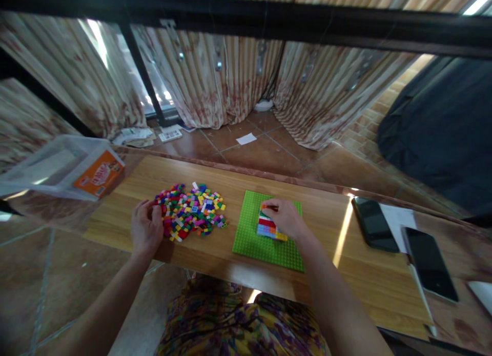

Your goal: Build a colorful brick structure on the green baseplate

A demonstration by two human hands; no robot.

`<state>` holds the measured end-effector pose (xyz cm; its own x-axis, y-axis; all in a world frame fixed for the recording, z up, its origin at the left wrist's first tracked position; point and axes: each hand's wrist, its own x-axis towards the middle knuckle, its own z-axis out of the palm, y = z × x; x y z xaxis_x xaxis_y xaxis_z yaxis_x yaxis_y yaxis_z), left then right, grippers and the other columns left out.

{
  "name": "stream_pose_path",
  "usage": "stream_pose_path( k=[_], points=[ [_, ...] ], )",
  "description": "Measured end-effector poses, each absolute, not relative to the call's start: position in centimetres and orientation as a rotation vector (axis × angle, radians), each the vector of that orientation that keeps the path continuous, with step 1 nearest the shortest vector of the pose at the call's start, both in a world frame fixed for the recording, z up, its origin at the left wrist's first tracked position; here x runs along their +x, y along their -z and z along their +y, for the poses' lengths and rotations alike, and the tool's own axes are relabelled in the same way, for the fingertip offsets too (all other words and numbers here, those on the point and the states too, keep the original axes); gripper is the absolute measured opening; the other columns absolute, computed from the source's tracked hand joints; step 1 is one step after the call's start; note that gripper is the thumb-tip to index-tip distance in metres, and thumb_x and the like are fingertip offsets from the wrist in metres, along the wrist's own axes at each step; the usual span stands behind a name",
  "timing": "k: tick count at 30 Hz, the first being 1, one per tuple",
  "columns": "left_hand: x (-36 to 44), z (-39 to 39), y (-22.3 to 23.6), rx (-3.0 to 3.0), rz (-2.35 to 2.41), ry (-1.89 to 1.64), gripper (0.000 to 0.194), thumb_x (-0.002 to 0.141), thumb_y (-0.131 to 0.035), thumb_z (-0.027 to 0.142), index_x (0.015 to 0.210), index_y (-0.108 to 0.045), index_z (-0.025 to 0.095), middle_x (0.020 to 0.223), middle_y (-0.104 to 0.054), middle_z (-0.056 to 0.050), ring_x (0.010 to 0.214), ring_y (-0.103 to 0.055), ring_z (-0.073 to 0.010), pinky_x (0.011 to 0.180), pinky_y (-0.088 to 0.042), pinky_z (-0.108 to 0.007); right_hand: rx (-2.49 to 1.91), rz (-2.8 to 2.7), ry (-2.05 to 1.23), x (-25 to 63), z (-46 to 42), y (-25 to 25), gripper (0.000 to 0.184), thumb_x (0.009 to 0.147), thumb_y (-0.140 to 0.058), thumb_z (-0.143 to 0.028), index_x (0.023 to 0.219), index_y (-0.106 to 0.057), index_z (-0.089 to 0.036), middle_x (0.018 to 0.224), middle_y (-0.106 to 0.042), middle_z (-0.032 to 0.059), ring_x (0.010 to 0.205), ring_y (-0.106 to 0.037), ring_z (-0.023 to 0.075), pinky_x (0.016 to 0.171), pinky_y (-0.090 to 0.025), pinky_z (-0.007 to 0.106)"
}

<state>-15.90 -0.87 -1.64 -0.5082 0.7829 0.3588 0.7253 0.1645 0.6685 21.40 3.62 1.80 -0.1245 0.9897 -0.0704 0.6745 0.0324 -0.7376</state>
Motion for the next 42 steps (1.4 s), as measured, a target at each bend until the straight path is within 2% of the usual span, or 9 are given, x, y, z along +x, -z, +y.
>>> stream_pose_path(
  k=[9, 14, 21, 23, 25, 28, 30, 35, 42],
  points=[
    [-15.8, -1.0, 1.7, 1.511, 2.338, -1.278, 0.033, 0.088, -0.044, 0.037, 0.103, -0.061, 0.013, 0.121, -0.056, -0.017, 0.122, -0.049, -0.0276, 0.108, -0.037, -0.045, -1.656, -1.934, -0.906, 21.6, 4.1, -2.3, 0.020, 0.076, -0.062, -0.028, 0.087, -0.077, -0.021, 0.083, -0.076, 0.0014, 0.073, -0.069, 0.0196, 0.068, -0.054, 0.029],
    [-15.8, -0.9, 1.8, 1.510, 2.335, -1.287, 0.033, 0.087, -0.044, 0.037, 0.104, -0.061, 0.013, 0.123, -0.056, -0.017, 0.121, -0.049, -0.0276, 0.108, -0.037, -0.044, -1.642, -1.925, -0.931, 21.6, 4.0, -2.4, 0.022, 0.076, -0.062, -0.030, 0.089, -0.078, -0.022, 0.084, -0.076, 0.0012, 0.075, -0.070, 0.0201, 0.067, -0.054, 0.029],
    [-15.8, -0.8, 2.0, 1.491, 2.326, -1.310, 0.032, 0.087, -0.045, 0.037, 0.102, -0.060, 0.014, 0.122, -0.056, -0.017, 0.120, -0.050, -0.0285, 0.108, -0.037, -0.046, -1.693, -1.866, -0.910, 22.4, 3.4, -1.5, 0.030, 0.079, -0.061, -0.040, 0.101, -0.074, -0.025, 0.093, -0.076, 0.0010, 0.082, -0.070, 0.0207, 0.077, -0.055, 0.034],
    [-15.8, -0.8, 2.0, 1.496, 2.316, -1.312, 0.033, 0.087, -0.044, 0.037, 0.102, -0.061, 0.013, 0.121, -0.056, -0.018, 0.120, -0.049, -0.0292, 0.108, -0.037, -0.047, -1.707, -1.821, -0.916, 22.4, 2.9, -1.4, 0.037, 0.079, -0.062, -0.041, 0.110, -0.071, -0.023, 0.098, -0.075, 0.0033, 0.085, -0.070, 0.0214, 0.078, -0.055, 0.036],
    [-15.8, -0.8, 2.0, 1.499, 2.309, -1.315, 0.033, 0.087, -0.044, 0.036, 0.102, -0.061, 0.012, 0.121, -0.057, -0.019, 0.120, -0.049, -0.0296, 0.107, -0.038, -0.047, -1.702, -1.845, -0.775, 21.8, 2.2, -1.6, 0.041, 0.078, -0.064, -0.040, 0.114, -0.068, -0.020, 0.105, -0.073, 0.0072, 0.091, -0.068, 0.0235, 0.084, -0.053, 0.039],
    [-15.8, -0.8, 2.0, 1.498, 2.303, -1.326, 0.033, 0.087, -0.044, 0.036, 0.102, -0.061, 0.012, 0.120, -0.057, -0.018, 0.119, -0.050, -0.0297, 0.106, -0.038, -0.047, -1.633, -1.950, -0.358, 19.6, 0.6, -2.5, 0.031, 0.083, -0.060, -0.037, 0.104, -0.071, -0.018, 0.105, -0.071, 0.0111, 0.100, -0.063, 0.0269, 0.094, -0.046, 0.046],
    [-15.8, -0.8, 2.0, 1.497, 2.299, -1.333, 0.033, 0.087, -0.043, 0.035, 0.103, -0.061, 0.013, 0.120, -0.058, -0.018, 0.118, -0.051, -0.0294, 0.106, -0.039, -0.046, -1.505, -2.008, -0.266, 17.3, -0.8, -2.8, 0.025, 0.087, -0.056, -0.034, 0.101, -0.071, -0.020, 0.100, -0.070, 0.0096, 0.097, -0.062, 0.0253, 0.093, -0.046, 0.044],
    [-15.7, -0.9, 2.1, 1.486, 2.302, -1.345, 0.032, 0.087, -0.044, 0.035, 0.103, -0.061, 0.013, 0.120, -0.058, -0.017, 0.118, -0.051, -0.0286, 0.106, -0.039, -0.045, -1.392, -2.167, -0.438, 11.7, -3.2, -1.4, 0.019, 0.088, -0.055, -0.026, 0.099, -0.070, -0.021, 0.101, -0.068, 0.0080, 0.097, -0.059, 0.0226, 0.088, -0.047, 0.038],
    [-15.6, -0.9, 2.2, 1.441, 2.300, -1.351, 0.030, 0.088, -0.045, 0.035, 0.102, -0.061, 0.015, 0.121, -0.058, -0.016, 0.119, -0.051, -0.0276, 0.106, -0.039, -0.045, -1.508, -2.128, -0.451, 9.5, -2.9, 0.4, 0.017, 0.088, -0.053, -0.024, 0.090, -0.069, -0.021, 0.093, -0.066, 0.0082, 0.092, -0.058, 0.0242, 0.086, -0.046, 0.039]
  ],
)
